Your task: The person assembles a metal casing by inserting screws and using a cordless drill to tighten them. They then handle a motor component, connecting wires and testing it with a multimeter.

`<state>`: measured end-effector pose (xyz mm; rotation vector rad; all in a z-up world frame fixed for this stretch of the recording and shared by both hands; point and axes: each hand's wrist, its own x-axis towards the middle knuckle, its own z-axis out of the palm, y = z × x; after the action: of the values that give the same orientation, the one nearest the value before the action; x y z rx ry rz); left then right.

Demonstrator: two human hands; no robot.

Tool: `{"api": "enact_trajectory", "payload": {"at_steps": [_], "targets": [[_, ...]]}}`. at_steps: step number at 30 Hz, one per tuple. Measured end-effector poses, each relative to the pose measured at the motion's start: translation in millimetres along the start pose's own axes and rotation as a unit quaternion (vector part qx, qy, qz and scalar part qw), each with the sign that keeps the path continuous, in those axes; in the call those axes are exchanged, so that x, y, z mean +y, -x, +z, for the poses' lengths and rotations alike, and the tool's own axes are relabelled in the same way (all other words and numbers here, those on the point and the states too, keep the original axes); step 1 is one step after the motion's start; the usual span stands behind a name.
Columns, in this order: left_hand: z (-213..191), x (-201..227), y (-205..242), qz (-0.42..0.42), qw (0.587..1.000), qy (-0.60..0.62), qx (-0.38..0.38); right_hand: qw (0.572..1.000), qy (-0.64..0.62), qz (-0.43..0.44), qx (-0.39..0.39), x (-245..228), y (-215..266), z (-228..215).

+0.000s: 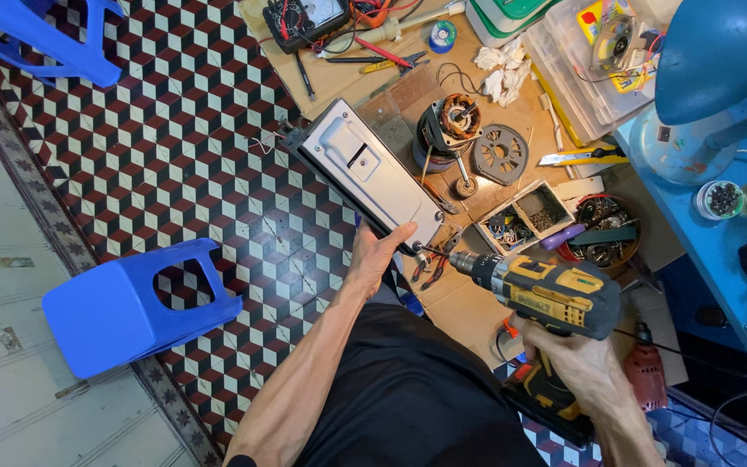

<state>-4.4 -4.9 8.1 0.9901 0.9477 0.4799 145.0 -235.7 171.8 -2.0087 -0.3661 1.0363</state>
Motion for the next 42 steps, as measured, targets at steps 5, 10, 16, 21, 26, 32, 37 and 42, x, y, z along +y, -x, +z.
{"api": "enact_trajectory", "payload": {"at_steps": [5, 10, 16, 21, 26, 32, 37, 42], "targets": [[-1.1, -5.9, 1.3, 0.007, 1.000, -0.007, -0.004, 1.000, 0.015, 0.006, -0.016, -1.1, -6.4, -2.0], [-4.2, -7.9, -0.4, 0.012, 1.000, 0.015, -0.005, 1.000, -0.016, -0.015, -0.009, -4.1, -7.6, -0.5], [-3.9, -9.5, 1.9, 0.008, 0.999, 0.042, -0.016, 1.000, -0.006, -0.019, -0.020, -4.2, -6.2, 0.7], [-6.5, -9.3, 2.8, 0.011, 0.999, 0.029, -0.014, 0.999, 0.051, 0.016, -0.011, -4.1, -6.2, 5.8], [-7.6, -10.5, 2.6, 0.011, 0.999, 0.043, -0.008, 0.999, 0.038, -0.021, -0.010, -4.5, -1.7, 9.4], [-11.3, -10.9, 4.5, 0.002, 0.999, 0.034, -0.006, 0.998, 0.048, -0.039, -0.013, -1.8, -0.7, 13.0], [-11.7, -9.9, 6.8, 0.010, 0.999, 0.039, -0.016, 0.998, 0.029, -0.051, -0.014, 1.9, 3.8, 14.9], [-14.5, -8.9, 10.5, 0.005, 0.999, 0.042, -0.023, 0.997, 0.062, -0.040, -0.005, 3.6, 12.0, 17.4]]}}
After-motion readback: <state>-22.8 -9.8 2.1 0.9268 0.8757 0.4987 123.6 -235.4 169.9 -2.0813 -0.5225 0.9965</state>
